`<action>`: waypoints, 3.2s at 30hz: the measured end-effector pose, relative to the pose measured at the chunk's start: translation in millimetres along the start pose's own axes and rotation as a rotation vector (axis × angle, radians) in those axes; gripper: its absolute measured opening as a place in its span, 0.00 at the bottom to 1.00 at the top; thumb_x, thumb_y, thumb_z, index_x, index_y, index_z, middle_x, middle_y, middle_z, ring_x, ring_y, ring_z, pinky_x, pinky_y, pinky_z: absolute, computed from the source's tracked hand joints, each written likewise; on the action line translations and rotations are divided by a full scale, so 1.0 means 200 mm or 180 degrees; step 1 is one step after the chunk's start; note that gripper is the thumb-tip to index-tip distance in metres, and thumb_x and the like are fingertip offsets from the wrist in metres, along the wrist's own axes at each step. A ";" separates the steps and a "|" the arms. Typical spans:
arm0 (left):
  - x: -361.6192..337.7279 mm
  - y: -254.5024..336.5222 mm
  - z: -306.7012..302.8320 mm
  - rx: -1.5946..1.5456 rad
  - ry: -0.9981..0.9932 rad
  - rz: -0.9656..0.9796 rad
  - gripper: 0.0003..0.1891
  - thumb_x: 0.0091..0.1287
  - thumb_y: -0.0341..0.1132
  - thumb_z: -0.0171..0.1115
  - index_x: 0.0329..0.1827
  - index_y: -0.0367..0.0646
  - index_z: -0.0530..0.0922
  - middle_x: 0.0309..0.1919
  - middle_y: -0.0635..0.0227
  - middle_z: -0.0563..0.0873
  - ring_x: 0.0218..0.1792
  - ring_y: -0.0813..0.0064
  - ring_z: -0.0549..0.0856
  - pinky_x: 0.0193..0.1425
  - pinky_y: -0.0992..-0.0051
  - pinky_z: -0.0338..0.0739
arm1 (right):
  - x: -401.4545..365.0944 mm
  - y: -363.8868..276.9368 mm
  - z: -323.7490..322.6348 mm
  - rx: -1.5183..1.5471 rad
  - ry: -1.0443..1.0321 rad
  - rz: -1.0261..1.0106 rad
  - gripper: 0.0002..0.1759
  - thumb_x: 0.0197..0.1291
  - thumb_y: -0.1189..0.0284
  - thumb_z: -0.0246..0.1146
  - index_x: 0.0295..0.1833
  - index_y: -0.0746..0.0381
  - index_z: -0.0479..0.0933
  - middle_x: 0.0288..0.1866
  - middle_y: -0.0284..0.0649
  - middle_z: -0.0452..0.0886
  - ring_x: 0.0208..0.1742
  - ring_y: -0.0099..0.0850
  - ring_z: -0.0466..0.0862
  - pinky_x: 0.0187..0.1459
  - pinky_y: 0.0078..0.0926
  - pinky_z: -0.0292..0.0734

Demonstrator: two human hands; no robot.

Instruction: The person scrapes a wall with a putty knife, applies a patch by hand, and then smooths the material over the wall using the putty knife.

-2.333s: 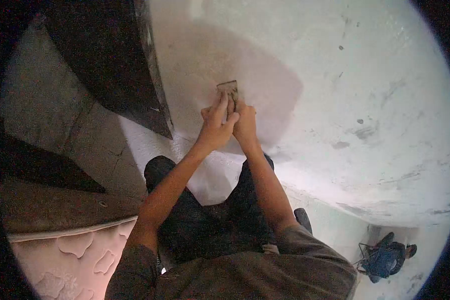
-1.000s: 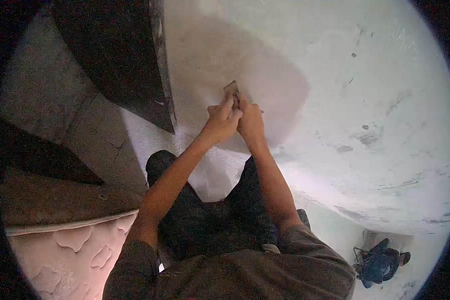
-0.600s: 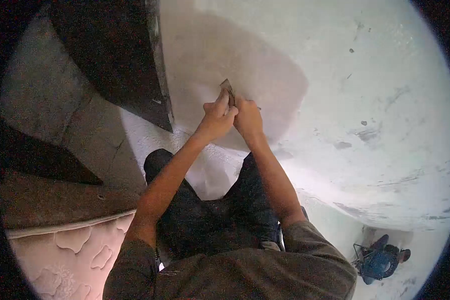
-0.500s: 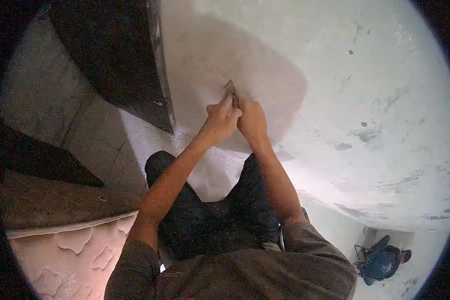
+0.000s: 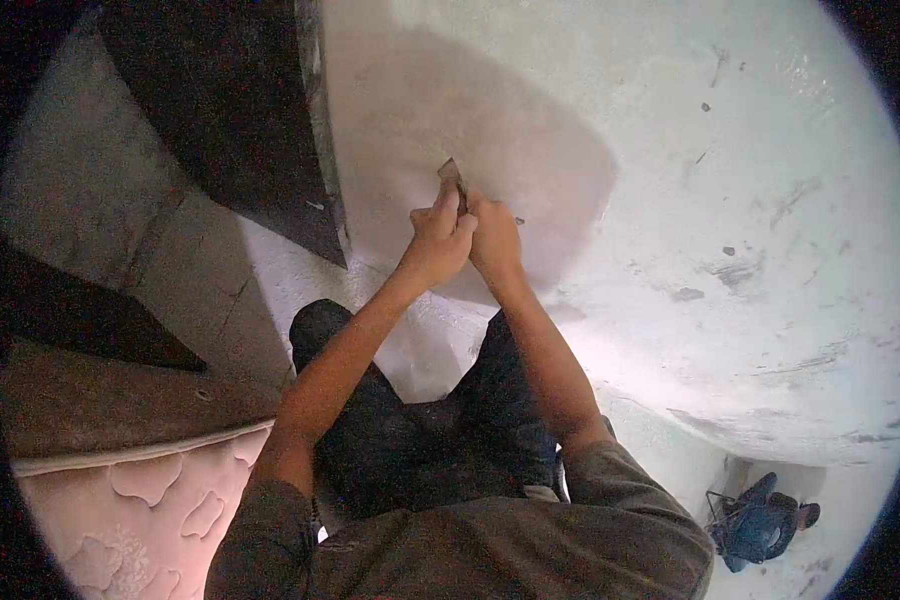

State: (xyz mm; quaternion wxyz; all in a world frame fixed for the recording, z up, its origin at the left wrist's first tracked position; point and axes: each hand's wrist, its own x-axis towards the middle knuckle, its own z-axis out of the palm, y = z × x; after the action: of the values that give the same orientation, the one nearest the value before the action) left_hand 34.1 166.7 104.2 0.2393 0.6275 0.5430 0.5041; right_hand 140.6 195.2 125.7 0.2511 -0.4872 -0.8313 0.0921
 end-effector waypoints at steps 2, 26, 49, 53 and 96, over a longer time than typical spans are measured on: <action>-0.01 0.04 -0.02 0.0003 0.0012 0.0090 0.32 0.62 0.33 0.52 0.68 0.29 0.56 0.49 0.40 0.79 0.50 0.47 0.80 0.60 0.55 0.66 | 0.01 -0.02 -0.02 -0.0162 0.0000 -0.0052 0.15 0.53 0.73 0.61 0.48 0.62 0.76 0.33 0.54 0.82 0.37 0.56 0.81 0.39 0.51 0.76; 0.01 0.03 -0.03 -0.0388 -0.0108 -0.0116 0.35 0.62 0.36 0.49 0.67 0.18 0.53 0.60 0.34 0.70 0.58 0.45 0.74 0.60 0.53 0.60 | 0.07 -0.03 -0.01 0.0086 -0.0008 -0.0309 0.15 0.55 0.71 0.59 0.48 0.63 0.76 0.34 0.58 0.81 0.38 0.58 0.80 0.38 0.51 0.75; -0.01 0.03 0.00 0.0050 0.0359 0.0282 0.28 0.62 0.30 0.48 0.65 0.24 0.59 0.48 0.37 0.79 0.49 0.43 0.80 0.60 0.53 0.64 | 0.04 -0.10 0.01 0.0404 0.0110 0.0059 0.18 0.55 0.69 0.60 0.52 0.61 0.75 0.35 0.56 0.81 0.38 0.57 0.80 0.37 0.50 0.75; -0.02 0.07 -0.05 -0.0486 0.0218 0.0025 0.27 0.61 0.30 0.49 0.63 0.23 0.62 0.50 0.34 0.76 0.49 0.41 0.80 0.59 0.53 0.68 | 0.00 -0.09 -0.04 0.0160 0.0098 0.0003 0.18 0.54 0.70 0.60 0.50 0.64 0.75 0.33 0.55 0.82 0.36 0.57 0.81 0.35 0.51 0.75; -0.08 0.13 -0.02 0.0442 -0.1325 0.0044 0.41 0.64 0.40 0.58 0.67 0.16 0.49 0.51 0.26 0.75 0.52 0.38 0.78 0.61 0.53 0.67 | -0.08 0.19 0.05 0.0074 0.0296 -0.0459 0.18 0.53 0.70 0.61 0.51 0.61 0.75 0.34 0.52 0.81 0.35 0.54 0.81 0.33 0.48 0.75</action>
State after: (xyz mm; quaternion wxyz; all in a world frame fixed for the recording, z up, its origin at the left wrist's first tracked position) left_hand 43.7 143.0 121.9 0.2991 0.7367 0.5109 0.3267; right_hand 170.9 201.3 97.7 0.3010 -0.4269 -0.8506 0.0607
